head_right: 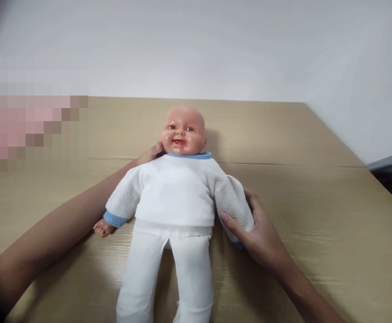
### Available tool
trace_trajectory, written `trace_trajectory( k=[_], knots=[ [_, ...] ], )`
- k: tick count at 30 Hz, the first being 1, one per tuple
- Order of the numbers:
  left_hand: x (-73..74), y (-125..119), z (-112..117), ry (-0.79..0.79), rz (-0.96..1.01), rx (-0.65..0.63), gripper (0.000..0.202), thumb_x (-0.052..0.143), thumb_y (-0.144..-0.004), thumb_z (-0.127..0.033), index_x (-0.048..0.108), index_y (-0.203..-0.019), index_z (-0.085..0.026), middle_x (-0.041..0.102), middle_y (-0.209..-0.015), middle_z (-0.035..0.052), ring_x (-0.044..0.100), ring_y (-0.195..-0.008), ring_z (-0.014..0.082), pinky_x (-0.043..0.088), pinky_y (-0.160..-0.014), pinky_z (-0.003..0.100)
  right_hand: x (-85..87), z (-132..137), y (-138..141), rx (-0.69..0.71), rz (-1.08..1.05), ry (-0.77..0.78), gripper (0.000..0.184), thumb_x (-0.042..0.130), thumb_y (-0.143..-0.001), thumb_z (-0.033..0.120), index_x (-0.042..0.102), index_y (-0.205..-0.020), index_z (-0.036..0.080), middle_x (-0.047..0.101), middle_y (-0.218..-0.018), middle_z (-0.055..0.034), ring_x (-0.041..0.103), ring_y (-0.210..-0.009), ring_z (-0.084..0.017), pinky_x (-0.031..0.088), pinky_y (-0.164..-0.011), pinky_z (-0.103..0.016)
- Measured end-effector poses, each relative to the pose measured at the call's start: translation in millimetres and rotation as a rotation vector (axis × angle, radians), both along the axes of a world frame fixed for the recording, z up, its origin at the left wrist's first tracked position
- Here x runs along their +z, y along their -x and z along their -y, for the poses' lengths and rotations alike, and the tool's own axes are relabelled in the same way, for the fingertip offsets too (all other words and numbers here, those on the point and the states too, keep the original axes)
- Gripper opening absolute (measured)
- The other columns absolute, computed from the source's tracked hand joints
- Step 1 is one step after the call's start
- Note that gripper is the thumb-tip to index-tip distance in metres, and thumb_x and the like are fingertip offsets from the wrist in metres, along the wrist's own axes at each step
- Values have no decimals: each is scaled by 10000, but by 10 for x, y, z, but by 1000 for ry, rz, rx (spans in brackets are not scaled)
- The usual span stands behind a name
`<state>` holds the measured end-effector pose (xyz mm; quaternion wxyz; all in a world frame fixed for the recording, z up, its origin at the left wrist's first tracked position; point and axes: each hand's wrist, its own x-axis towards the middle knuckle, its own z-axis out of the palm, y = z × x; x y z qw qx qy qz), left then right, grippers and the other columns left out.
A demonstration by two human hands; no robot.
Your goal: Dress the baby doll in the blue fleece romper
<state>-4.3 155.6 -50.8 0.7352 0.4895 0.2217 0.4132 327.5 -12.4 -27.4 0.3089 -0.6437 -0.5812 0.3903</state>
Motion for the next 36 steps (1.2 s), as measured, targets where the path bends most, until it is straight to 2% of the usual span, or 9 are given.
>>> trace_trajectory(
  k=[4, 8, 14, 17, 20, 23, 26, 29, 36],
  knots=[
    [20, -48, 23, -10, -21, -27, 740, 898, -843, -839, 901, -1276, -239, 842, -1442, 81, 576, -1624, 451, 459, -1395, 566, -44, 46, -28, -92, 143, -53, 903, 806, -864, 838, 624, -1558, 289, 771, -1512, -159, 780, -1307, -446, 688, -1042, -555],
    [5, -46, -3, 1, 14, -34, 728, 855, -890, -838, 881, -1316, -249, 844, -1435, 57, 536, -1652, 458, 455, -1402, 596, -143, 76, -97, -120, 211, -148, 842, 823, -878, 811, 659, -1516, 287, 824, -1361, -137, 827, -1136, -403, 715, -900, -479],
    [-16, -14, -49, 83, -1, -68, 650, 803, -978, -740, 854, -1334, -199, 824, -1471, 97, 527, -1654, 472, 439, -1409, 605, -213, 131, -118, -71, 354, -213, 715, 821, -909, 749, 638, -1491, 377, 833, -1234, -87, 828, -1020, -433, 715, -897, -579],
    [-37, -27, -73, 93, 23, -35, 753, 724, -1013, -798, 782, -1464, -197, 815, -1486, 118, 515, -1661, 477, 438, -1404, 616, -234, 149, -98, -77, 365, -246, 717, 837, -893, 739, 629, -1490, 401, 818, -1265, -78, 825, -1081, -475, 714, -924, -630],
    [-52, -55, -89, 99, 33, 16, 795, 670, -1045, -811, 708, -1566, -212, 809, -1500, 112, 515, -1665, 454, 425, -1414, 585, -231, 137, -142, -73, 342, -235, 840, 900, -848, 718, 602, -1565, 398, 796, -1406, -102, 800, -1219, -520, 707, -1004, -661],
    [-47, -63, -95, 113, 25, 42, 754, 681, -1064, -763, 680, -1604, -237, 807, -1507, 87, 533, -1656, 430, 428, -1414, 554, -191, 78, -284, 66, 299, -189, 1015, 967, -812, 669, 514, -1683, 408, 752, -1545, -111, 781, -1313, -514, 717, -1046, -620],
    [-21, -43, -93, 124, 8, 31, 716, 689, -1074, -726, 696, -1592, -232, 808, -1502, 82, 535, -1656, 429, 429, -1415, 546, -153, 0, -427, 212, 250, -213, 1033, 973, -862, 556, 444, -1742, 442, 676, -1667, -81, 710, -1464, -467, 652, -1182, -560],
    [7, -14, -88, 130, -11, -2, 689, 675, -1085, -709, 740, -1541, -197, 816, -1480, 97, 525, -1661, 442, 433, -1409, 570, -160, -49, -472, 210, 207, -280, 971, 949, -917, 479, 442, -1743, 429, 634, -1706, -71, 672, -1519, -423, 580, -1257, -521],
    [60, 5, -64, 112, -28, 8, 553, 669, -1112, -598, 791, -1476, -200, 838, -1442, 81, 563, -1636, 435, 412, -1417, 588, -204, -63, -419, 248, 253, -362, 963, 943, -942, 401, 424, -1754, 398, 637, -1707, -123, 701, -1499, -373, 605, -1235, -471]
  ],
)
